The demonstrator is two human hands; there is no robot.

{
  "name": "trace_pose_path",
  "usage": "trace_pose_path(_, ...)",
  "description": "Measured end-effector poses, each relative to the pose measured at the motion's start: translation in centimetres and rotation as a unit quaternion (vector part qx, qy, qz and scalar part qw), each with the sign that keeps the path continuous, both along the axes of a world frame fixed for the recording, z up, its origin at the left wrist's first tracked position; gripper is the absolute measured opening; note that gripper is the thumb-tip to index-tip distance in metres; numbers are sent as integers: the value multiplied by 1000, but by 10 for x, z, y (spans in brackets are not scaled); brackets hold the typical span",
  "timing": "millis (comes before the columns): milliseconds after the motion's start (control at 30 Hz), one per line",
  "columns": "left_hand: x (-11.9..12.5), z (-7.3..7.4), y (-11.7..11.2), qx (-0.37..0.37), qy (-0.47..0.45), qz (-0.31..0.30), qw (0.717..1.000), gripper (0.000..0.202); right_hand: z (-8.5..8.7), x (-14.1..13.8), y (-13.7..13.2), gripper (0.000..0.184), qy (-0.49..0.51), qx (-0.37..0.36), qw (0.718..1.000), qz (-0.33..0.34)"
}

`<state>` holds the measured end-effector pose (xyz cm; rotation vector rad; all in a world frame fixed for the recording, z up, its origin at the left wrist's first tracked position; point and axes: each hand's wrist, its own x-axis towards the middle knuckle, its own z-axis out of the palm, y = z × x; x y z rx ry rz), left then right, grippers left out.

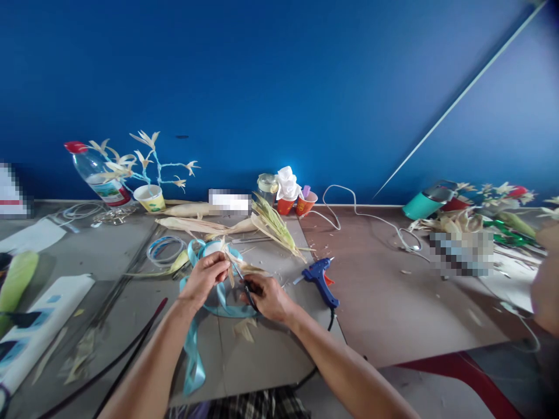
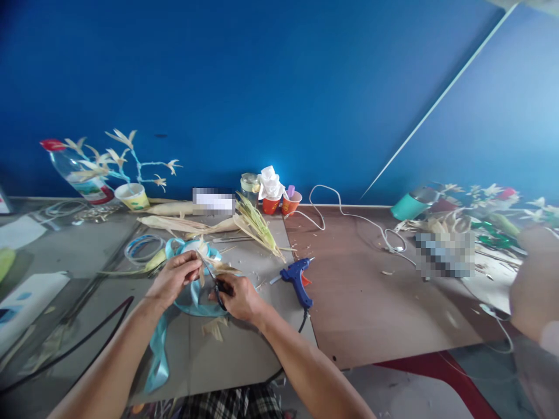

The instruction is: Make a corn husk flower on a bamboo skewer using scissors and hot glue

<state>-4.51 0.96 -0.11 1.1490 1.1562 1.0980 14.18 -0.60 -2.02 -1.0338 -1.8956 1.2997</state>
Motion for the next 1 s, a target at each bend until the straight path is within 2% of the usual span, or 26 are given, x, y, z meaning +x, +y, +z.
trace_pose_path(200,-1,0,0,-11,12,5,1000,22,-1,1,0,22,-2,11,1000,5)
trace_pose_path(633,-2,-2,2,-23,20,6,1000,22,4,2,-1,22,-35,25,999,-12)
trace_pose_path(833,-1,0,0,-18,5,-2,1000,19,-4,4,0,21,-49,26,998,-18)
trace_pose_path(933,1,3,-1,-3,0,7,1000,21,-9,5,3,24,-29,16,999,-40)
trace_pose_path(1000,2,5,-1,15,-13,25,999,22,-10,8,7,28,-20,23,996,-78)
